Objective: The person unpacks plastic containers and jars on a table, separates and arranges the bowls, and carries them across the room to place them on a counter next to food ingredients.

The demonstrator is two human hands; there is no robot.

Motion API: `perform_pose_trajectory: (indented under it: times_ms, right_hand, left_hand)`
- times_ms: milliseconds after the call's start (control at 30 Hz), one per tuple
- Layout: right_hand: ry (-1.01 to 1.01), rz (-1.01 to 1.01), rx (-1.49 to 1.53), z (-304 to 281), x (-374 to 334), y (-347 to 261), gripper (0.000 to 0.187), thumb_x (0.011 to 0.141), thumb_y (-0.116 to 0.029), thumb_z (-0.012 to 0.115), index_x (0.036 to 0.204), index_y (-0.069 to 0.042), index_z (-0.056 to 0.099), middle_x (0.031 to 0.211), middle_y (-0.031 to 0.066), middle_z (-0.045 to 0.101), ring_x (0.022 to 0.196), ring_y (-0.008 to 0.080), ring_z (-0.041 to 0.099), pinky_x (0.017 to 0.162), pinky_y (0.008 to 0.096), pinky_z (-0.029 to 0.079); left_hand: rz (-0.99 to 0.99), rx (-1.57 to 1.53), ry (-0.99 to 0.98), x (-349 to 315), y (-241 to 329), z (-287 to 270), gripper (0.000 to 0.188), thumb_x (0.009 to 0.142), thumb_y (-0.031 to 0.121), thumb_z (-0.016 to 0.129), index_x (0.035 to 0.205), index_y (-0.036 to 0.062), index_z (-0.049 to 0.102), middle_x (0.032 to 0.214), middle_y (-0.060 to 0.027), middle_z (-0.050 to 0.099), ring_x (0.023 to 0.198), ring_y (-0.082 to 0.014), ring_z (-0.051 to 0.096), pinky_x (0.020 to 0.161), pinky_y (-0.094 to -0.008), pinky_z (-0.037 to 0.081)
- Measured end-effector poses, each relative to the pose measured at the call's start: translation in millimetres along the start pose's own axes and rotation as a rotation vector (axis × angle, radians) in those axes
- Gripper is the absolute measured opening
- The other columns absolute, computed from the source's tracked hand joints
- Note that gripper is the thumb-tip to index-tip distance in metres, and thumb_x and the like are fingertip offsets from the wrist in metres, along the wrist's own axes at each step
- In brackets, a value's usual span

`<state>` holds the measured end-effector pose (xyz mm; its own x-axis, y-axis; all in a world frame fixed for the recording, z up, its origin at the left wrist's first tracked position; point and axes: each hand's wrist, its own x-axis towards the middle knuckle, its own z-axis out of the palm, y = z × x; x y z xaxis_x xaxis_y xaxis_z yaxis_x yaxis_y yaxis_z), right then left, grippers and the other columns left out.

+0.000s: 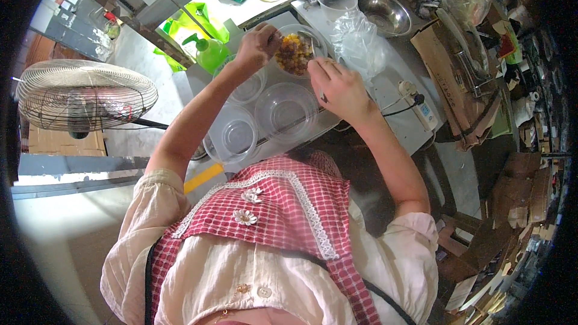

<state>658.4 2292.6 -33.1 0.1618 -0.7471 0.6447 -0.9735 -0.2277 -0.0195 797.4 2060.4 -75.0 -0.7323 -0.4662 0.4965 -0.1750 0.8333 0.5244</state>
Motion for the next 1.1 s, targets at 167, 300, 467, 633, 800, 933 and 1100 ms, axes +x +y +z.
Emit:
perform_pose_trajectory:
  times_ms: [167, 300, 467, 633, 800, 933, 1100]
  right_hand:
    - [-0.081, 0.077, -0.057, 19.2, -10.7, -6.9, 0.026, 0.085, -0.009, 0.067, 0.108, -0.003, 0.057, 0.101, 0.0124, 0.067, 0.089, 0.0273, 0.07, 0.069, 0.0368, 0.058]
    - [-0.013, 0.221, 0.154, 19.7, -11.4, -25.3, 0.022, 0.085, -0.008, 0.066, 0.105, -0.003, 0.057, 0.095, 0.0127, 0.067, 0.081, 0.0294, 0.069, 0.067, 0.038, 0.057]
    - [0.119, 0.172, 0.166, 12.1, -15.8, -38.0, 0.02, 0.085, -0.005, 0.064, 0.104, -0.002, 0.059, 0.098, 0.0163, 0.069, 0.077, 0.0333, 0.069, 0.066, 0.0391, 0.057]
    - [0.144, 0.439, 0.568, 15.5, -23.4, -9.0, 0.016, 0.094, -0.008, 0.063, 0.107, 0.002, 0.066, 0.098, 0.0102, 0.072, 0.079, 0.024, 0.073, 0.07, 0.0338, 0.059]
    - [0.274, 1.005, 1.264, 22.7, -19.1, 19.3, 0.022, 0.098, -0.012, 0.063, 0.107, 0.007, 0.069, 0.092, 0.0102, 0.071, 0.082, 0.0221, 0.074, 0.074, 0.0321, 0.062]
    - [0.371, 1.191, 1.434, 33.9, -26.8, 34.7, 0.021, 0.093, -0.009, 0.065, 0.103, 0.009, 0.066, 0.091, 0.0173, 0.071, 0.076, 0.0293, 0.074, 0.069, 0.0381, 0.064]
    - [0.502, 1.252, 1.413, 40.7, -33.2, 48.2, 0.02, 0.092, -0.01, 0.064, 0.101, 0.008, 0.066, 0.09, 0.0194, 0.071, 0.076, 0.0329, 0.075, 0.067, 0.0403, 0.065]
  left_hand:
    - [0.003, 0.042, 0.013, -3.5, 0.8, 1.0, 0.021, 0.097, 0.022, 0.057, 0.094, 0.0015, 0.057, 0.096, -0.0229, 0.062, 0.088, -0.0459, 0.063, 0.075, -0.0514, 0.05]
    - [-0.051, 0.067, 0.063, -5.6, 4.2, 7.3, 0.02, 0.097, 0.021, 0.057, 0.093, 0.0018, 0.057, 0.096, -0.0246, 0.062, 0.088, -0.0469, 0.063, 0.075, -0.0523, 0.05]
    - [-0.063, 0.1, 0.101, -6.0, 1.7, 11.1, 0.019, 0.096, 0.02, 0.059, 0.093, 0.0017, 0.057, 0.097, -0.0254, 0.062, 0.088, -0.0484, 0.062, 0.074, -0.0527, 0.05]
    - [-0.078, 0.085, 0.078, -6.5, 1.2, 5.9, 0.02, 0.094, 0.021, 0.06, 0.093, 0.0013, 0.057, 0.095, -0.0238, 0.063, 0.087, -0.0474, 0.062, 0.074, -0.053, 0.05]
    - [-0.132, 0.148, 0.102, -6.6, -6.1, 11.4, 0.02, 0.092, 0.021, 0.059, 0.091, 0.0015, 0.059, 0.096, -0.0228, 0.063, 0.086, -0.0453, 0.064, 0.075, -0.053, 0.052]
    - [-0.163, 0.153, 0.105, -6.4, -5.7, 10.7, 0.025, 0.092, 0.025, 0.063, 0.088, 0.0002, 0.061, 0.091, -0.0231, 0.064, 0.086, -0.0452, 0.064, 0.073, -0.0502, 0.051]
    - [-0.165, 0.151, 0.108, -5.2, -4.3, 4.2, 0.028, 0.089, 0.028, 0.065, 0.086, 0.0003, 0.061, 0.088, -0.0231, 0.065, 0.085, -0.0449, 0.065, 0.073, -0.0498, 0.052]
